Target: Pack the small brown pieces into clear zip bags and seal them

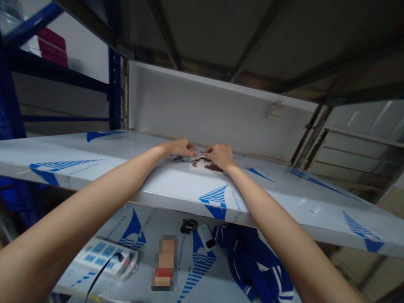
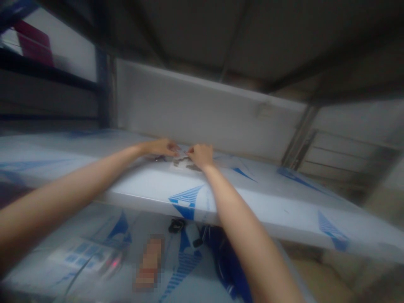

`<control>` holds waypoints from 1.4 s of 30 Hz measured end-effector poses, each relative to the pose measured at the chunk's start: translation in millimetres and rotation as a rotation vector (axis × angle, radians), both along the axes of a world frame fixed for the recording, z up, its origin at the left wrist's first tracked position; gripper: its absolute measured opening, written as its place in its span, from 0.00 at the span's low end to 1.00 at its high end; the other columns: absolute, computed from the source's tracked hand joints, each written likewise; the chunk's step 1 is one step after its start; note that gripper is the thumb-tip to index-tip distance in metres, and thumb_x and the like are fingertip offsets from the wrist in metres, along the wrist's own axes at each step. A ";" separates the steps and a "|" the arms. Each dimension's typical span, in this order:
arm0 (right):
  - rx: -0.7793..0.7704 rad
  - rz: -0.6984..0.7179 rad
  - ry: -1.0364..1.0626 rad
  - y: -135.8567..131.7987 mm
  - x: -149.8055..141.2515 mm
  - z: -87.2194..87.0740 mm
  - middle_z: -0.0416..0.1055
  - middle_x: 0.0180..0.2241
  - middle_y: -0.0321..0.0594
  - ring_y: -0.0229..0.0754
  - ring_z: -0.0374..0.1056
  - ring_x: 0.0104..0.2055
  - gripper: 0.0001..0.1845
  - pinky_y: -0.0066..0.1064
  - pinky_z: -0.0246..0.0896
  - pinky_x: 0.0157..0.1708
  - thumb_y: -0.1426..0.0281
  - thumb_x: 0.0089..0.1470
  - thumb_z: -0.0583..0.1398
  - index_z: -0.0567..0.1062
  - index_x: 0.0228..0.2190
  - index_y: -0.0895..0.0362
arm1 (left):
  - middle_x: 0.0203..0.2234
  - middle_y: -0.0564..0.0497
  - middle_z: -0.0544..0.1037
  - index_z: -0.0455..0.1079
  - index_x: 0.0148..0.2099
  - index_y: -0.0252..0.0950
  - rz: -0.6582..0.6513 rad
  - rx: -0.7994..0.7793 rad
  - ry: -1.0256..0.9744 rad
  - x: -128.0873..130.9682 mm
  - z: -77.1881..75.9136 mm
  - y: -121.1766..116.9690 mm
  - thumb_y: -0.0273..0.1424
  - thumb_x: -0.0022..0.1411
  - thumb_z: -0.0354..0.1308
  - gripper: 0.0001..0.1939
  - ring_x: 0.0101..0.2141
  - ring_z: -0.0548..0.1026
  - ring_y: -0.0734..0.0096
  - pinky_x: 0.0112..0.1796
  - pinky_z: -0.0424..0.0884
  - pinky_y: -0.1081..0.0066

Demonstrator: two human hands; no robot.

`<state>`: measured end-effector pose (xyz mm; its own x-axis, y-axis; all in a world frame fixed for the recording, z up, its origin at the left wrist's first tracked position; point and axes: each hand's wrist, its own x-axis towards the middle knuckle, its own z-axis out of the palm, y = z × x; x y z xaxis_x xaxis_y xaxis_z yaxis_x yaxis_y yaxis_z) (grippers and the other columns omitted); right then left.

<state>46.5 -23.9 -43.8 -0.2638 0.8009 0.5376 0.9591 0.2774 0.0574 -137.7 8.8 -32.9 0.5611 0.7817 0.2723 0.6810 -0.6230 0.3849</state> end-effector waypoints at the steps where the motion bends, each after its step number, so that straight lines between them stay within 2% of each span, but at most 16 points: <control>1: -0.003 0.021 0.026 -0.2 0.5 1.1 0.75 0.36 0.44 0.48 0.66 0.43 0.13 0.41 0.49 0.45 0.61 0.54 0.55 0.78 0.34 0.52 | 0.34 0.45 0.78 0.73 0.44 0.31 -0.015 -0.006 -0.001 0.4 0.1 -0.8 0.44 0.44 0.58 0.27 0.36 0.72 0.63 0.37 0.64 0.73; 7: -0.029 0.153 0.131 -1.1 -3.2 4.4 0.75 0.36 0.40 0.45 0.67 0.41 0.17 0.39 0.48 0.45 0.57 0.56 0.52 0.77 0.35 0.50 | 0.31 0.48 0.78 0.73 0.43 0.32 -0.064 -0.005 0.011 6.5 -0.7 -5.8 0.45 0.46 0.57 0.26 0.33 0.71 0.66 0.36 0.63 0.73; 11: 0.013 0.024 0.132 -0.9 -2.5 3.0 0.75 0.37 0.44 0.48 0.66 0.43 0.22 0.42 0.48 0.46 0.61 0.60 0.46 0.78 0.33 0.53 | 0.35 0.46 0.77 0.73 0.44 0.31 -0.046 0.039 -0.005 6.4 -2.4 -1.3 0.46 0.47 0.55 0.28 0.35 0.71 0.65 0.37 0.63 0.72; 13: 0.017 -0.025 0.119 0.4 -0.1 0.6 0.74 0.39 0.45 0.49 0.66 0.45 0.19 0.42 0.49 0.46 0.64 0.60 0.47 0.77 0.35 0.54 | 0.35 0.45 0.77 0.73 0.45 0.30 -0.005 0.064 -0.020 4.5 -2.2 1.1 0.47 0.47 0.55 0.29 0.36 0.71 0.64 0.37 0.63 0.72; 14: -0.007 -0.004 0.096 1.2 0.9 -1.0 0.74 0.40 0.44 0.49 0.65 0.46 0.16 0.42 0.50 0.46 0.66 0.58 0.49 0.76 0.37 0.53 | 0.35 0.45 0.77 0.73 0.45 0.30 0.010 0.070 -0.030 3.4 -1.9 1.7 0.47 0.47 0.55 0.29 0.36 0.71 0.64 0.37 0.64 0.72; 18: -0.165 0.176 -0.069 3.8 -0.8 -8.1 0.71 0.45 0.38 0.49 0.61 0.51 0.11 0.43 0.49 0.47 0.67 0.53 0.56 0.75 0.38 0.50 | 0.33 0.47 0.77 0.72 0.45 0.30 0.025 0.076 -0.062 0.3 -0.6 1.8 0.45 0.47 0.55 0.28 0.35 0.71 0.64 0.36 0.64 0.73; 25: -0.127 0.140 -0.141 3.7 -5.8 -8.1 0.74 0.38 0.42 0.48 0.64 0.47 0.08 0.44 0.48 0.47 0.69 0.51 0.57 0.77 0.31 0.55 | 0.30 0.48 0.78 0.73 0.43 0.32 0.029 0.058 -0.066 -0.6 -0.9 2.4 0.46 0.46 0.56 0.26 0.35 0.71 0.65 0.36 0.63 0.73; 28: -0.070 0.110 0.047 4.2 -1.8 -2.6 0.75 0.37 0.40 0.46 0.66 0.44 0.08 0.40 0.50 0.46 0.67 0.51 0.58 0.77 0.32 0.54 | 0.31 0.47 0.78 0.73 0.44 0.32 0.034 0.052 -0.056 0.9 0.3 -0.1 0.46 0.45 0.57 0.28 0.36 0.72 0.64 0.36 0.63 0.74; 31: -0.023 0.194 0.343 9.0 1.9 1.3 0.75 0.36 0.39 0.40 0.68 0.39 0.11 0.31 0.55 0.41 0.65 0.52 0.57 0.76 0.34 0.55 | 0.31 0.48 0.78 0.72 0.45 0.32 -0.013 0.048 -0.055 4.5 0.9 -4.3 0.45 0.46 0.57 0.28 0.35 0.72 0.65 0.36 0.63 0.74; 35: -0.110 0.392 0.476 19.2 3.9 -0.4 0.75 0.32 0.37 0.37 0.68 0.35 0.13 0.26 0.56 0.35 0.64 0.53 0.56 0.77 0.34 0.57 | 0.31 0.48 0.78 0.72 0.45 0.31 -0.085 0.045 -0.078 10.0 0.1 -7.4 0.44 0.49 0.55 0.26 0.35 0.72 0.65 0.37 0.63 0.73; 39: -0.132 0.398 0.559 24.5 3.7 -2.4 0.73 0.27 0.36 0.35 0.66 0.28 0.21 0.25 0.56 0.30 0.60 0.58 0.49 0.77 0.35 0.59 | 0.35 0.46 0.77 0.71 0.47 0.31 -0.081 0.079 -0.107 11.8 0.6 -6.5 0.46 0.49 0.55 0.28 0.36 0.72 0.64 0.38 0.63 0.72; 42: -0.290 0.418 0.718 20.7 2.2 -1.5 0.72 0.23 0.39 0.32 0.61 0.20 0.29 0.23 0.55 0.22 0.54 0.58 0.45 0.77 0.33 0.62 | 0.38 0.45 0.77 0.70 0.48 0.30 -0.083 0.118 -0.148 11.2 2.9 -8.4 0.47 0.50 0.54 0.29 0.38 0.72 0.63 0.40 0.63 0.71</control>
